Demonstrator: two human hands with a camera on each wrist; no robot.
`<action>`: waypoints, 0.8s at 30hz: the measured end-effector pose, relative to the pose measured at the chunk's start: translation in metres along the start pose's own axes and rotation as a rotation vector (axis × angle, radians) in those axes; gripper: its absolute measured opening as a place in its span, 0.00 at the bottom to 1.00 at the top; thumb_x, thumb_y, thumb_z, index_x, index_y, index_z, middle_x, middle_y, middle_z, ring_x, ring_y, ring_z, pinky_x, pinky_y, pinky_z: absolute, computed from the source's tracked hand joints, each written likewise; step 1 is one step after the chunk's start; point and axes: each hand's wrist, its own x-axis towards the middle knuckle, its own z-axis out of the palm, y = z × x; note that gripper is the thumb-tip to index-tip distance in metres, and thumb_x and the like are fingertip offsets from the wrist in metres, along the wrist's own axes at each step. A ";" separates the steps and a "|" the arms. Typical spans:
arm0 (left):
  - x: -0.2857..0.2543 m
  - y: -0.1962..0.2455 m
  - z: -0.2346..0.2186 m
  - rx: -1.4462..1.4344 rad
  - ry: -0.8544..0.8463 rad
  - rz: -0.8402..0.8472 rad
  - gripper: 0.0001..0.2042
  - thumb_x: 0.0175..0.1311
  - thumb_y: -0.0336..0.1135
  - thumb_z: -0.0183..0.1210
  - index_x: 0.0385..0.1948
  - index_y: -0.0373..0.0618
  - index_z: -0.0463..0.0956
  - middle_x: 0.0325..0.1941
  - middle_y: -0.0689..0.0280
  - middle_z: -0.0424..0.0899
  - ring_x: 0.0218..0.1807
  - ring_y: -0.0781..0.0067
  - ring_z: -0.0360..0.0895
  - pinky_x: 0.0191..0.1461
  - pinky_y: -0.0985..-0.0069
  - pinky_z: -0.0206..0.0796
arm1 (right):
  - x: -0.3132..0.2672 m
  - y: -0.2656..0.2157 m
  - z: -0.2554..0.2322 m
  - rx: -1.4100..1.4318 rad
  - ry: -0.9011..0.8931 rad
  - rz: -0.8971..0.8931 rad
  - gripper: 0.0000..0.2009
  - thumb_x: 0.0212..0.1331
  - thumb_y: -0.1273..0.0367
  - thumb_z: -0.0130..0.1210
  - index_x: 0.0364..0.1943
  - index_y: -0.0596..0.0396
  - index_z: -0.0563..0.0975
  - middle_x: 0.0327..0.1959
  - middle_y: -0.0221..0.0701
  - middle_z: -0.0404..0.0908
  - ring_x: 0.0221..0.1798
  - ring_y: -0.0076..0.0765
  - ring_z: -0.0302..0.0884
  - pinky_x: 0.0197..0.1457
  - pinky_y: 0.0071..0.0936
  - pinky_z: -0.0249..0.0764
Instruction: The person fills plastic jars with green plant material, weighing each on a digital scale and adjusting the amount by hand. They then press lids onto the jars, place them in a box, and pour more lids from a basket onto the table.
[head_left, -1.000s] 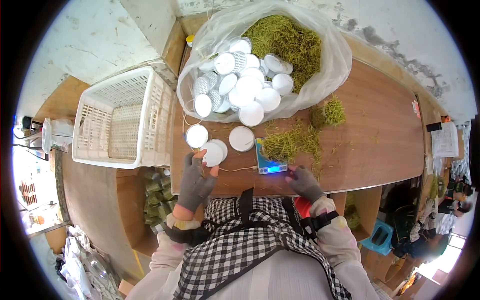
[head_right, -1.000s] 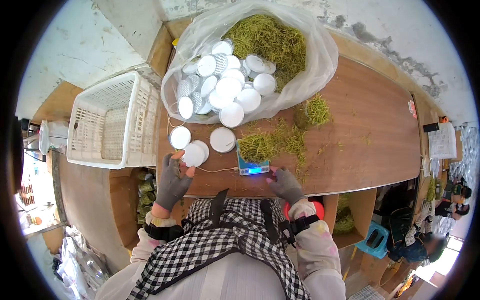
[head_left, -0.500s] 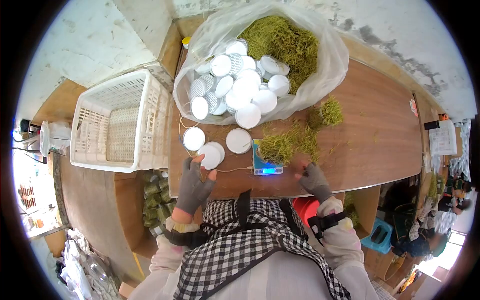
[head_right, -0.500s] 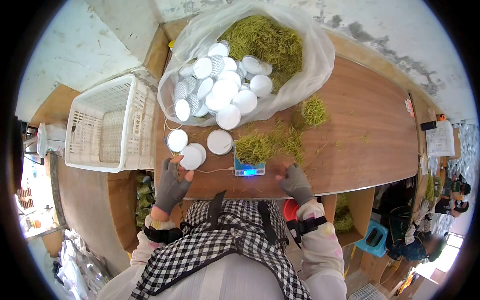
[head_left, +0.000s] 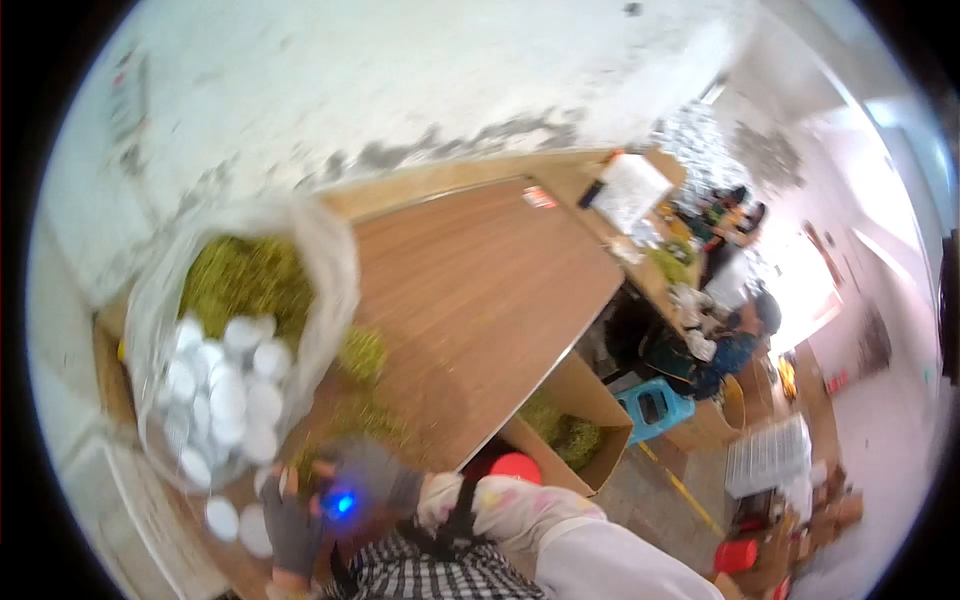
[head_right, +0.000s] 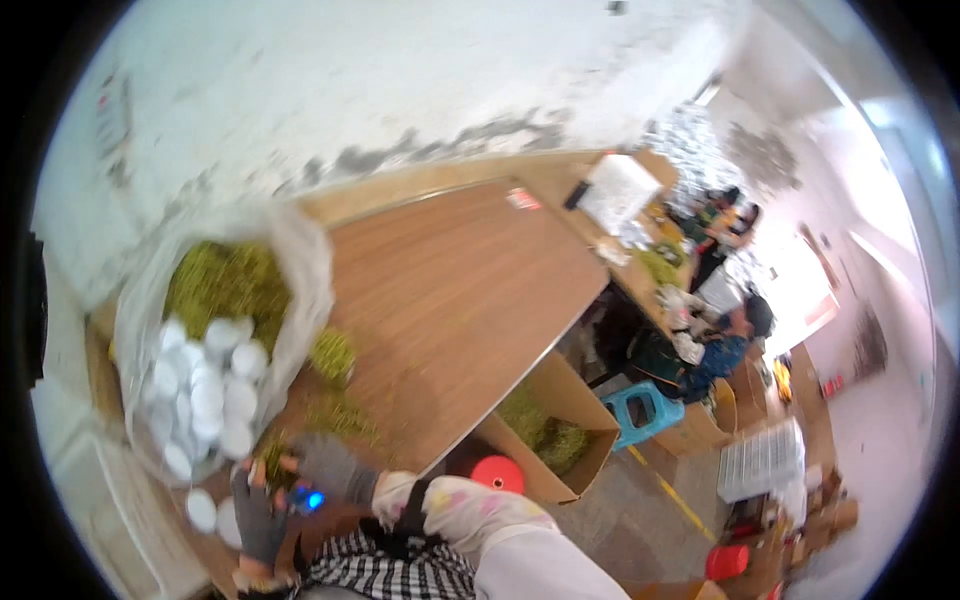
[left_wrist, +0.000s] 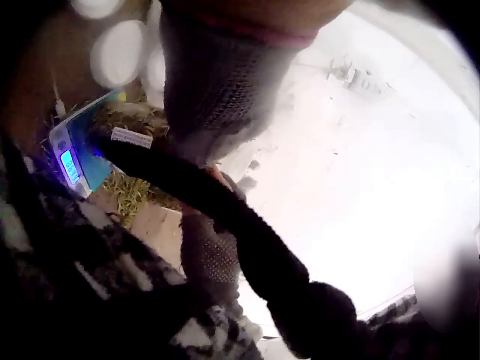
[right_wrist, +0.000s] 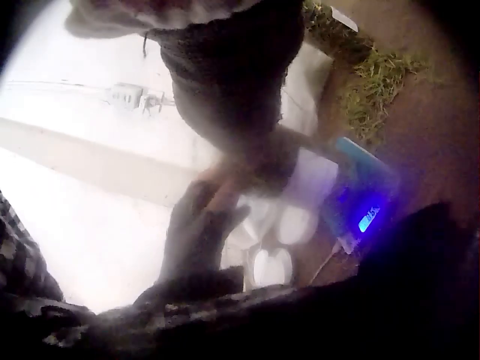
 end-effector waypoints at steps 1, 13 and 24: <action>0.000 0.003 0.007 0.014 -0.007 -0.068 0.24 0.67 0.35 0.54 0.64 0.36 0.67 0.65 0.42 0.67 0.66 0.35 0.64 0.68 0.47 0.58 | 0.002 0.000 0.010 -0.073 -0.018 0.016 0.20 0.55 0.62 0.62 0.53 0.47 0.79 0.61 0.46 0.74 0.59 0.54 0.74 0.57 0.45 0.72; 0.021 -0.004 0.012 0.111 -0.070 -0.102 0.16 0.58 0.29 0.59 0.49 0.35 0.79 0.62 0.45 0.71 0.62 0.38 0.68 0.67 0.47 0.60 | 0.026 0.000 0.059 -0.131 -0.021 0.162 0.14 0.55 0.63 0.59 0.42 0.52 0.86 0.66 0.40 0.72 0.68 0.50 0.67 0.67 0.46 0.64; 0.015 0.004 0.008 -0.002 -0.012 -0.254 0.19 0.64 0.36 0.61 0.57 0.51 0.78 0.62 0.47 0.74 0.62 0.41 0.71 0.64 0.53 0.66 | 0.018 0.030 0.040 0.151 -0.036 0.041 0.13 0.63 0.60 0.59 0.48 0.45 0.85 0.56 0.42 0.79 0.59 0.52 0.75 0.64 0.47 0.70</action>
